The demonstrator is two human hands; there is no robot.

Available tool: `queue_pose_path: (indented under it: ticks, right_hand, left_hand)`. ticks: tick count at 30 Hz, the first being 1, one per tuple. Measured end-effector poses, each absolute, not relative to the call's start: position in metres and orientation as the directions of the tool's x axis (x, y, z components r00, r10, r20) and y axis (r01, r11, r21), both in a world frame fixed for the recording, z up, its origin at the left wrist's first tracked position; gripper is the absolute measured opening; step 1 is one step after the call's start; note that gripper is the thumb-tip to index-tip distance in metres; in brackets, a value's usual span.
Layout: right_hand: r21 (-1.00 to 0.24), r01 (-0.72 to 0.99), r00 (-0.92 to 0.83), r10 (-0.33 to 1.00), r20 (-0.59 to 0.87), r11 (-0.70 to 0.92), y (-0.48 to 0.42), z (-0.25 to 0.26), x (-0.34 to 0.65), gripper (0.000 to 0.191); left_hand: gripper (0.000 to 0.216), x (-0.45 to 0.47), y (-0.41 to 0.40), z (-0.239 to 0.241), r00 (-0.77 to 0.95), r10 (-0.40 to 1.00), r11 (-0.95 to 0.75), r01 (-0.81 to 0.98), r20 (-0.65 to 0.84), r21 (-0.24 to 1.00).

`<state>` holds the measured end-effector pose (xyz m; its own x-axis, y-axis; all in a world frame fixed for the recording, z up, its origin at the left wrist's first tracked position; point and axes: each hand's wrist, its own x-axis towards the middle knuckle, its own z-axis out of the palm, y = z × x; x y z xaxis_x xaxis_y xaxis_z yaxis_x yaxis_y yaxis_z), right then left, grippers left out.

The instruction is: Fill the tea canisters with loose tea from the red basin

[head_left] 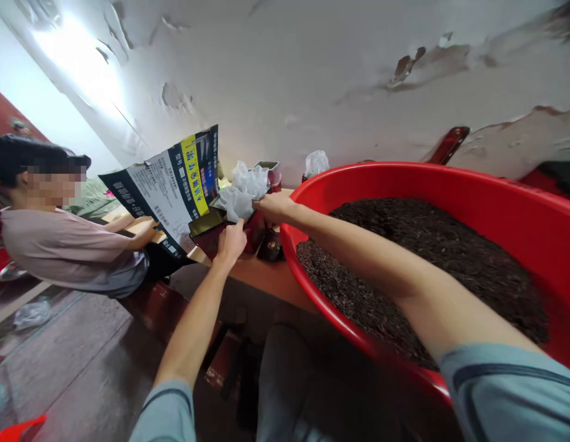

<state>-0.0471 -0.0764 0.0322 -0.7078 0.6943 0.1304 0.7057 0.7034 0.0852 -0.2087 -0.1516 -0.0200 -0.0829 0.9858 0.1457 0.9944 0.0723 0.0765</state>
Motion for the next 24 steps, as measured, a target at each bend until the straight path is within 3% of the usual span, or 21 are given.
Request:
queue_pose_path:
  ticks: [5,9,11,13,17,21,24]
  right_hand:
    - [-0.035,0.723,-0.623,0.673,0.398,0.690,-0.122,0.066,0.036,0.032]
    - [-0.068,0.793,-0.461,0.670,0.582,0.605,-0.179,0.086,0.132,0.045]
    - [-0.122,0.824,-0.331,0.646,0.688,0.553,-0.202,0.088,0.173,0.045]
    - [-0.271,0.821,-0.137,0.635,0.760,0.502,-0.216,0.082,0.206,0.045]
    - [-0.585,0.707,0.183,0.697,0.693,0.396,-0.212,0.052,0.251,0.054]
    - [-0.774,0.578,0.282,0.828,0.485,0.257,-0.189,0.025,0.276,0.055]
    - [-0.873,0.453,0.269,0.905,0.330,0.184,-0.173,0.011,0.285,0.055]
  left_hand:
    - [0.032,-0.204,-0.178,0.038,-0.027,0.957,0.010,0.998,0.288,0.060]
    - [0.029,-0.177,-0.223,0.098,0.100,0.855,-0.104,0.994,0.510,-0.020]
    - [0.030,-0.152,-0.242,0.122,0.207,0.736,-0.194,0.977,0.644,-0.092]
    - [0.036,-0.119,-0.251,0.135,0.298,0.660,-0.285,0.949,0.689,-0.138]
    - [0.036,-0.039,-0.226,0.126,0.486,0.719,-0.484,0.863,0.496,-0.145]
    - [0.032,0.021,-0.165,0.092,0.602,0.758,-0.621,0.784,0.250,-0.002]
    - [0.031,0.040,-0.121,0.068,0.677,0.724,-0.683,0.730,0.133,0.003]
